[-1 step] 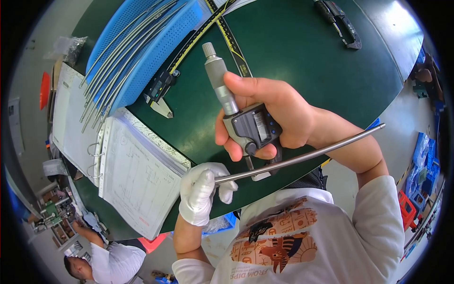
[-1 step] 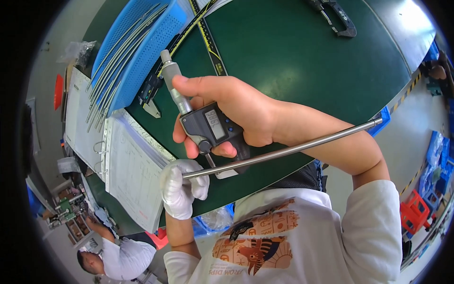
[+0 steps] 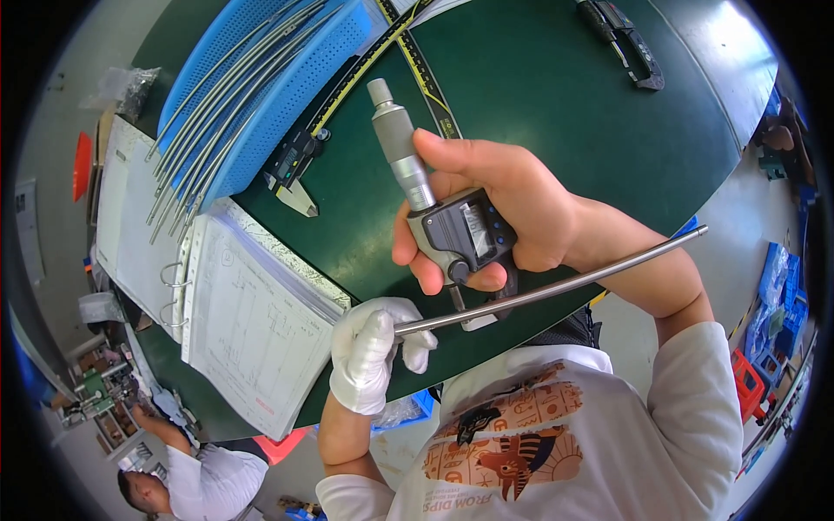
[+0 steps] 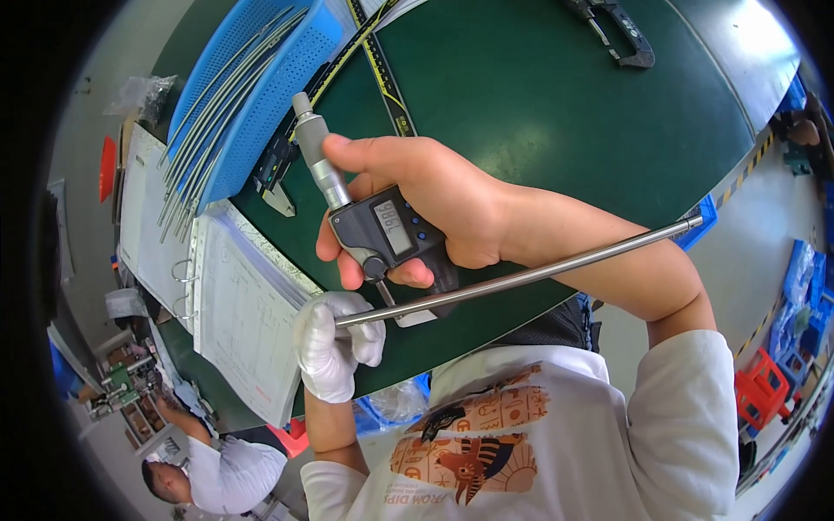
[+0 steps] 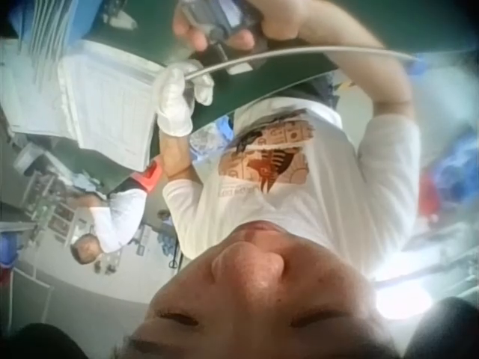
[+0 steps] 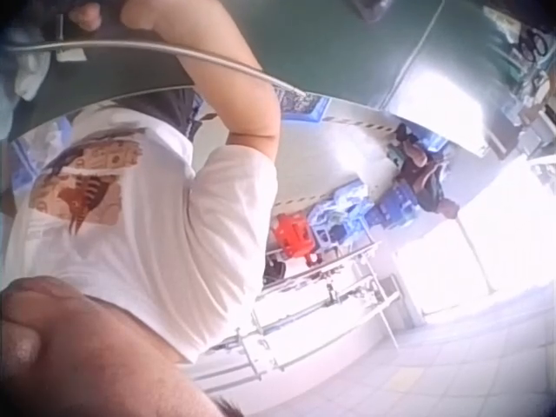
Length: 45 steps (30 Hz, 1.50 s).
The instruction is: The recorder uses a micrometer and digital caliper to measure the dimensions of metal rods at a workbench.
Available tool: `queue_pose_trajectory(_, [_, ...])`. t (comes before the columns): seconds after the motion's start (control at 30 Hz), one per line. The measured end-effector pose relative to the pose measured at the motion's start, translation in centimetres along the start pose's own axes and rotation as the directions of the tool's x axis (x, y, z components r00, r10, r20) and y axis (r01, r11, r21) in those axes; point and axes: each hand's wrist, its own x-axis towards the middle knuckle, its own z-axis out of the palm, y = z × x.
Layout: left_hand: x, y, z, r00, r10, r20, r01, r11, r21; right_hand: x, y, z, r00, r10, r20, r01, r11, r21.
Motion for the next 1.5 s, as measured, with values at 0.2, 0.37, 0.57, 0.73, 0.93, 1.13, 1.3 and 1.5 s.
queue_pose_trajectory(0.2, [0.18,-0.16,0.67,0.998,-0.062,-0.030,0.061,0.998,-0.032,0.31,0.41,-0.10,1.000,0.014,0.017,-0.015,0.996,0.092])
queue_pose_trajectory(0.37, [0.30,-0.18,0.79,0.997,-0.070,0.022,0.070,0.997,-0.012,0.24,0.49,0.20,1.000,-0.013,-0.001,0.013,1.000,-0.006])
queue_pose_trajectory(0.57, [0.54,-0.42,0.69,0.998,-0.040,0.050,0.039,0.999,0.004,0.18,0.60,0.29,0.999,-0.035,-0.021,0.032,0.992,-0.123])
queue_pose_trajectory(0.73, [0.51,-0.48,0.56,0.999,-0.012,0.049,0.012,1.000,0.004,0.15,0.47,0.31,1.000,-0.009,-0.018,0.008,0.998,-0.062])
queue_pose_trajectory(0.93, [0.48,-0.51,0.47,1.000,0.004,-0.016,-0.003,0.998,0.063,0.23,0.84,0.28,0.997,-0.073,0.016,0.073,0.995,-0.061])
queue_pose_trajectory(1.13, [0.38,-0.67,0.73,0.999,0.031,-0.037,-0.029,0.997,0.069,0.19,0.77,0.16,0.999,-0.028,0.043,0.026,0.999,0.027])
queue_pose_trajectory(1.3, [0.44,-0.72,0.51,1.000,0.023,-0.020,-0.022,0.998,0.064,0.14,0.70,0.29,1.000,-0.025,-0.001,0.025,0.999,-0.031])
queue_pose_trajectory(1.5, [0.66,-0.85,0.11,0.999,0.022,0.044,-0.025,0.998,0.058,0.07,0.67,0.45,0.999,-0.032,-0.024,0.030,0.996,-0.089])
